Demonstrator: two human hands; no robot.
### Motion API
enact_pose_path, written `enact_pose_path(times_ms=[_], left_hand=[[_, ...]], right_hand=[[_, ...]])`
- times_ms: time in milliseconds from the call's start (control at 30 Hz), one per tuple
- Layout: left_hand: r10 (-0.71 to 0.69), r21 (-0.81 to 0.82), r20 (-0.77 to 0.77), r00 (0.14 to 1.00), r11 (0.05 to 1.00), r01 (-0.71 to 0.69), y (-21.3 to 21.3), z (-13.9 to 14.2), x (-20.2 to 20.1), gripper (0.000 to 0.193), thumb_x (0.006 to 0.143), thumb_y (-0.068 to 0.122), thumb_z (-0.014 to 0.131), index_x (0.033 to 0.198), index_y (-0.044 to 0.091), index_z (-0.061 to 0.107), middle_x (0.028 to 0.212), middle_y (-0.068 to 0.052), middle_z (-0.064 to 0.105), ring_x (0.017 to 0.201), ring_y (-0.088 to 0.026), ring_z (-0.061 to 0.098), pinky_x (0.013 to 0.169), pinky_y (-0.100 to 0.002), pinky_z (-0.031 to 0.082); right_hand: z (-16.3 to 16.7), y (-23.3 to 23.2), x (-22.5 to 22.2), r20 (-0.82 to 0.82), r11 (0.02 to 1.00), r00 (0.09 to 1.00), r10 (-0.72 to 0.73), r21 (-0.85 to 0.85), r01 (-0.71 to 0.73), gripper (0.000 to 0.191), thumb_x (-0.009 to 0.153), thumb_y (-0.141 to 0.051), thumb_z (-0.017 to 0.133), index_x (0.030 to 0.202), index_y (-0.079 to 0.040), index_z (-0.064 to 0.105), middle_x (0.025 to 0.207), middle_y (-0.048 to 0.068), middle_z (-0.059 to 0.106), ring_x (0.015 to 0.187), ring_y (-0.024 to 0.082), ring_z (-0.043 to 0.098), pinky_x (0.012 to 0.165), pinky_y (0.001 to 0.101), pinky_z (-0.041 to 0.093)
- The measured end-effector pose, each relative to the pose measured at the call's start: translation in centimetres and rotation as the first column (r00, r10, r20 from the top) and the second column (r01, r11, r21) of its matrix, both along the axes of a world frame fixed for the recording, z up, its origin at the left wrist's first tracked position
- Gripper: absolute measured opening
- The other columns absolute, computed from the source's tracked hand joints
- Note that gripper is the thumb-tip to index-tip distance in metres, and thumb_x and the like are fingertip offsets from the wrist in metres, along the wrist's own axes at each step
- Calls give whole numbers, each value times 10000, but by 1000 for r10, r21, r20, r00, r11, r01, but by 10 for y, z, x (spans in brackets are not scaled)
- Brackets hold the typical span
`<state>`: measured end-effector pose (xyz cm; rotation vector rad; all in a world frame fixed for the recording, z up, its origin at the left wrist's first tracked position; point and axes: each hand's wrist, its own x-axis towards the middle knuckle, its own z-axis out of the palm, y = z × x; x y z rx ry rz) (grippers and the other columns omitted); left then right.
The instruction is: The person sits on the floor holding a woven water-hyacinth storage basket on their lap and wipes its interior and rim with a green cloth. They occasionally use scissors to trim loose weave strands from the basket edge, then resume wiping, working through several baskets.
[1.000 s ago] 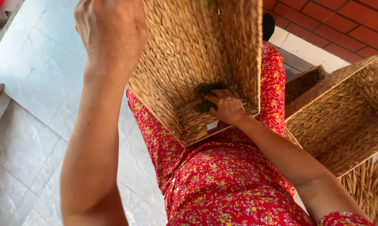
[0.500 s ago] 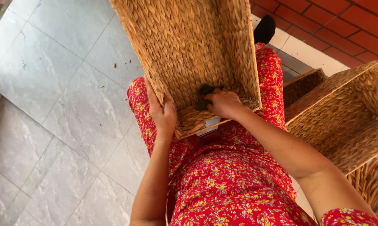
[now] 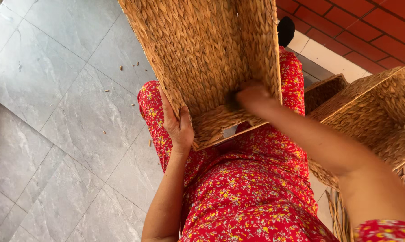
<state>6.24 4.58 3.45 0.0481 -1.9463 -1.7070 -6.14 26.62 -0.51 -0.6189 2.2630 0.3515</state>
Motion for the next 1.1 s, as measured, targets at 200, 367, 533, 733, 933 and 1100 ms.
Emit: enact_pose_path(times_ms=[200, 367, 533, 733, 933, 1100], left_hand=[[9, -28, 2, 1000, 1000, -9, 2, -1, 1, 748, 1002, -134, 503, 1667, 12, 192, 1721, -163, 309, 1582, -247, 348, 1295, -335, 276], [1, -25, 20, 1000, 1000, -1, 0, 0, 2, 731, 1017, -125, 496, 1667, 1, 187, 1725, -169, 306, 1590, -252, 349, 1303, -337, 276], [34, -61, 7, 999, 998, -34, -1, 1, 2, 717, 1033, -116, 508, 1662, -4, 183, 1722, -160, 303, 1589, -249, 343, 1299, -338, 273], [8, -20, -39, 999, 1000, -9, 3, 2, 1, 698, 1064, -98, 495, 1672, -2, 164, 1739, -167, 260, 1606, -245, 293, 1319, -343, 233], [44, -114, 25, 999, 993, -41, 0, 3, 3, 706, 1061, -90, 526, 1670, 6, 181, 1733, -160, 300, 1598, -245, 359, 1302, -342, 301], [13, -65, -10, 1000, 998, -13, -3, 2, 5, 730, 1046, -100, 499, 1675, 8, 146, 1750, -158, 239, 1604, -248, 331, 1312, -347, 284]], right_hand=[[21, -15, 16, -9, 986, 988, -151, -66, 150, 367, 969, -140, 555, 1313, -88, 674, 1271, 216, 688, 1156, 378, 684, 900, 511, 589], [28, -89, 54, 87, 829, 976, -199, -516, 215, 454, 929, -349, 602, 1364, -223, 631, 1302, 158, 658, 1203, 378, 636, 990, 520, 516], [11, -76, 51, -25, 768, 998, -63, -640, 33, 529, 824, -316, 674, 1342, -209, 646, 1286, 165, 630, 1219, 390, 584, 972, 525, 483], [-1, 6, -4, -153, 993, 985, -77, -98, 62, 353, 957, -203, 589, 1288, -145, 700, 1347, 186, 644, 1214, 364, 646, 937, 488, 562], [17, -51, 23, 86, 966, 964, -253, -39, 257, 356, 1024, -250, 521, 1300, -83, 674, 1183, 170, 726, 1055, 288, 780, 859, 432, 653], [16, -106, 67, 31, 786, 989, -147, -603, 136, 483, 878, -367, 678, 1332, -206, 650, 1285, 168, 655, 1197, 376, 626, 985, 512, 509]])
